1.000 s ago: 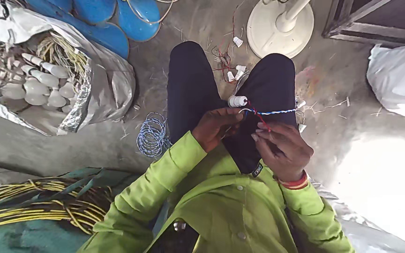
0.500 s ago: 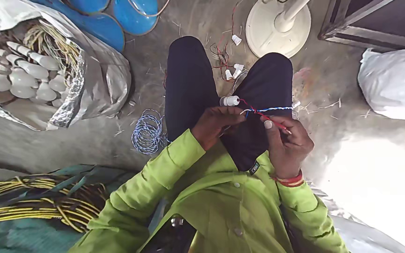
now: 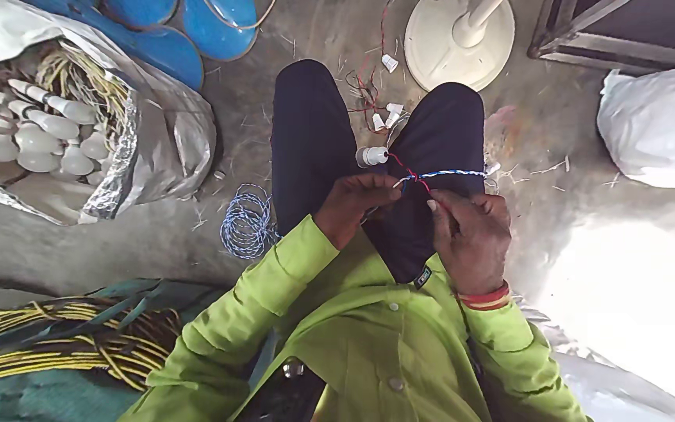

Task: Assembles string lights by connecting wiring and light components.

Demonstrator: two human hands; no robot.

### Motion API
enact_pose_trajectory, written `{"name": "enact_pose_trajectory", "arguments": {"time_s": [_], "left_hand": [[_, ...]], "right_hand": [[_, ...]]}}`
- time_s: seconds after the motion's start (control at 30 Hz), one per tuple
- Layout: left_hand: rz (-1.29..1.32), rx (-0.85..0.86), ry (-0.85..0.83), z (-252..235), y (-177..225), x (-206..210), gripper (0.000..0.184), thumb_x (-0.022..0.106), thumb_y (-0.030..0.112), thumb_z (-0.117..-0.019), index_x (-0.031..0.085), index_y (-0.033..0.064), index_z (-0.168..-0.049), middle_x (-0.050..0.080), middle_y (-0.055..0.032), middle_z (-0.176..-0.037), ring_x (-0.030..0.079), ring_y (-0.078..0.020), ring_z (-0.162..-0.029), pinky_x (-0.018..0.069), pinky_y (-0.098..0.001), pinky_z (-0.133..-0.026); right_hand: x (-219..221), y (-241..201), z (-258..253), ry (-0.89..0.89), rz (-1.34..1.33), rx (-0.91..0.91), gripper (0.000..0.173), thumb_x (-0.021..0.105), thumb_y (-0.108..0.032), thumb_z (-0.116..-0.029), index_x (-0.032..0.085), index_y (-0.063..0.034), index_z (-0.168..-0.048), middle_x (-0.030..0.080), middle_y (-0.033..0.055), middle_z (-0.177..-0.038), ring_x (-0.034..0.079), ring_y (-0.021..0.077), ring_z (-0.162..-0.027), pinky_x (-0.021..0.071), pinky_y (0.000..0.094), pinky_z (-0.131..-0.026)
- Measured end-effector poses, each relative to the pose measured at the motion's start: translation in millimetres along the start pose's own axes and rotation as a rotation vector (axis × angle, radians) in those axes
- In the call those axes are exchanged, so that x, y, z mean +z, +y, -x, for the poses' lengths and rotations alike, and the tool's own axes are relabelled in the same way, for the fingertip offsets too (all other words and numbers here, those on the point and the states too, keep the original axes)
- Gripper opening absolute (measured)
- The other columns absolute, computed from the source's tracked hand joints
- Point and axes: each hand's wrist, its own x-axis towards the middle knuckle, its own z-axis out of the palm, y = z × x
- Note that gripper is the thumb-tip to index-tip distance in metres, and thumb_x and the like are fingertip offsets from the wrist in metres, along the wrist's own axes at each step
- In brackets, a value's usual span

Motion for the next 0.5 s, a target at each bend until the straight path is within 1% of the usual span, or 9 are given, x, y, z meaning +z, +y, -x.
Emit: {"name": "enact_pose_trajectory", "arguments": {"time_s": [0.03,0.1,0.17,0.23,0.3,0.33,0.37,0.43,0.5], "left_hand": [[-0.005,0.007,-0.002,0.1,-0.2,0.4,0.010,0.062,0.000,-0.0961,0.069,0.0003,-0.103,0.068,-0.0022,-0.082,0.062,-0.0074,-0.070,0.0537,-0.0230,-0.065],[-0.027,0.019,0.002,0.3,0.2,1.7,0.010,0.063,-0.001,-0.0951,0.070,0.0000,-0.102,0.069,-0.0025,-0.083,0.062,-0.0071,-0.070,0.0533,-0.0226,-0.065],[-0.054,0.032,0.003,1.0,-0.2,2.8,0.009,0.064,-0.002,-0.0942,0.070,-0.0004,-0.101,0.070,-0.0025,-0.083,0.062,-0.0068,-0.070,0.0535,-0.0222,-0.064],[-0.080,0.045,0.003,1.5,-0.5,2.9,0.010,0.066,-0.002,-0.0933,0.070,-0.0009,-0.102,0.070,-0.0025,-0.083,0.063,-0.0068,-0.070,0.0541,-0.0223,-0.065],[-0.112,0.053,-0.006,3.3,0.3,3.4,0.010,0.067,-0.001,-0.0933,0.070,-0.0006,-0.103,0.070,-0.0022,-0.084,0.064,-0.0067,-0.071,0.0545,-0.0223,-0.065],[-0.123,0.055,-0.011,3.7,0.8,3.5,0.011,0.067,-0.001,-0.0929,0.071,-0.0004,-0.103,0.071,-0.0023,-0.085,0.064,-0.0068,-0.072,0.0548,-0.0225,-0.066],[-0.134,0.056,-0.014,4.1,1.1,3.8,0.011,0.067,-0.001,-0.0926,0.071,-0.0001,-0.103,0.071,-0.0022,-0.085,0.065,-0.0069,-0.072,0.0554,-0.0228,-0.066],[-0.144,0.054,-0.019,5.3,0.5,5.0,0.010,0.067,-0.001,-0.0925,0.071,0.0000,-0.102,0.071,-0.0021,-0.085,0.065,-0.0068,-0.072,0.0555,-0.0227,-0.066],[-0.145,0.055,-0.024,5.5,0.4,6.0,0.010,0.067,-0.002,-0.0926,0.071,-0.0003,-0.101,0.071,-0.0026,-0.084,0.064,-0.0065,-0.071,0.0547,-0.0220,-0.064]], "right_hand": [[-1.6,-0.5,-1.3,-0.006,-0.009,0.023,0.023,0.064,-0.020,-0.1013,0.077,-0.0079,-0.116,0.072,0.0138,-0.095,0.063,0.0290,-0.087,0.0494,0.0432,-0.078],[-3.3,0.0,-3.5,-0.008,-0.096,0.057,0.024,0.064,-0.018,-0.1016,0.075,-0.0057,-0.120,0.074,0.0160,-0.103,0.068,0.0267,-0.092,0.0547,0.0393,-0.081],[-3.0,1.7,-4.3,0.011,-0.268,0.077,0.024,0.065,-0.016,-0.1013,0.074,-0.0041,-0.120,0.075,0.0124,-0.109,0.072,0.0170,-0.098,0.0588,0.0323,-0.086],[-0.2,0.7,-6.7,0.069,-0.502,0.072,0.023,0.067,-0.008,-0.0983,0.073,0.0018,-0.118,0.075,0.0111,-0.113,0.072,0.0124,-0.101,0.0602,0.0294,-0.091],[1.5,-3.3,-8.9,0.125,-0.667,0.063,0.025,0.069,-0.002,-0.0959,0.068,0.0031,-0.120,0.075,0.0076,-0.115,0.073,0.0123,-0.103,0.0612,0.0308,-0.093],[2.8,-4.3,-10.1,0.146,-0.701,0.051,0.026,0.069,-0.002,-0.0956,0.066,0.0009,-0.121,0.075,0.0047,-0.115,0.073,0.0121,-0.103,0.0617,0.0313,-0.093],[4.5,-4.0,-11.2,0.159,-0.714,0.026,0.024,0.070,-0.003,-0.0956,0.066,-0.0004,-0.119,0.074,0.0040,-0.114,0.073,0.0127,-0.103,0.0620,0.0319,-0.092],[6.9,-2.7,-12.1,0.149,-0.691,-0.037,0.017,0.070,-0.006,-0.0961,0.072,0.0003,-0.111,0.074,0.0079,-0.113,0.070,0.0161,-0.106,0.0593,0.0330,-0.093],[8.6,-2.6,-13.3,0.115,-0.623,-0.091,0.014,0.071,-0.011,-0.0962,0.076,-0.0008,-0.105,0.074,0.0110,-0.115,0.067,0.0210,-0.113,0.0547,0.0362,-0.099]]}}
